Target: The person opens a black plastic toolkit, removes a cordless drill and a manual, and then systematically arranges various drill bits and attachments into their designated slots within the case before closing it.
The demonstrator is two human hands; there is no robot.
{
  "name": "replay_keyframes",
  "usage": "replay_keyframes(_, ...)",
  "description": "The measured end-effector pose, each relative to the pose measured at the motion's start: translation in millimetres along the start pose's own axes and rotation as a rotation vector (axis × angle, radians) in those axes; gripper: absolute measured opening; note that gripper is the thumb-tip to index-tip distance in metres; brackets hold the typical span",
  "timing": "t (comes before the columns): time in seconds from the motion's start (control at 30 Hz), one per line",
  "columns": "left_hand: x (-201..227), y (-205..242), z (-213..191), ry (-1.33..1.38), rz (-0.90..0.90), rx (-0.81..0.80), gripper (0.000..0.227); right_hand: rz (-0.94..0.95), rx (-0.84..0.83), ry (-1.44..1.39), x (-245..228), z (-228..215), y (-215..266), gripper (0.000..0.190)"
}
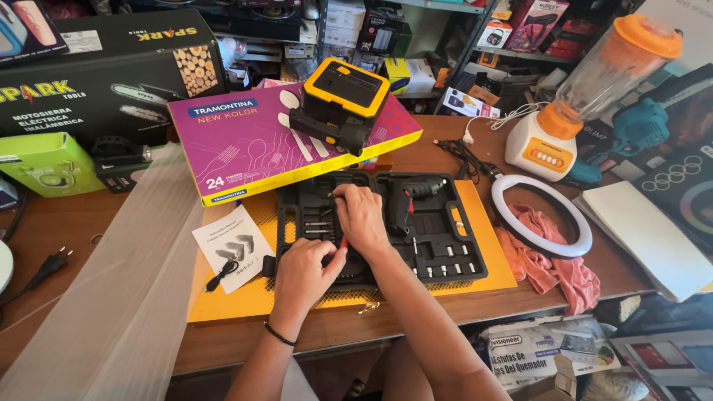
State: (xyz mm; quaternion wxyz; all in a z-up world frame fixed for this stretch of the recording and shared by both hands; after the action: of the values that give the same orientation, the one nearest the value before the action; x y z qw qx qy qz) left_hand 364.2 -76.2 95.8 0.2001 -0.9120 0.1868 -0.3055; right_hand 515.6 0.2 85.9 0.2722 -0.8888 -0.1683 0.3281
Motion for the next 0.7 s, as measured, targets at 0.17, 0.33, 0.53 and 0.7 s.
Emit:
replay_keyframes(0.17, 0.2, 1.0, 0.3, -0.008, 0.002, -0.004, 0.031, 0.042, -0.045, 0.017, -11.9, -5.0, -1.8, 0.020)
replay_keyframes(0.33, -0.1, 1.2, 1.6, -0.018, 0.002, -0.015, 0.031, 0.055, -0.168, 0.145, 8.8, 15.3, 3.9, 0.013)
replay_keyframes(0.53, -0.3, 0.9, 1.2, -0.019, 0.004, -0.002, 0.029, 0.061, -0.242, 0.295, 24.0, 38.9, 4.4, 0.018)
replay_keyframes(0.7, 3.0, -0.2, -1.4, -0.019, 0.008, -0.002, 0.028, 0.136, -0.308, 0.334, 36.3, 46.0, -2.7, 0.014)
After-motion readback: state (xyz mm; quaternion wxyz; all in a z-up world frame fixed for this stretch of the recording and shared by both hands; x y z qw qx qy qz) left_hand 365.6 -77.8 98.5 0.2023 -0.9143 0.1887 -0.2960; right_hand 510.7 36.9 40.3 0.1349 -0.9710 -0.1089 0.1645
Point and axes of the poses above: each hand's wrist, its own y-axis away from the middle knuckle, its own z-axis out of the palm, x = y × z, the point moved 7 cm from there along -y, towards the middle knuckle, and after that the axes turned 12 degrees about -y, right-handed, at the moved point
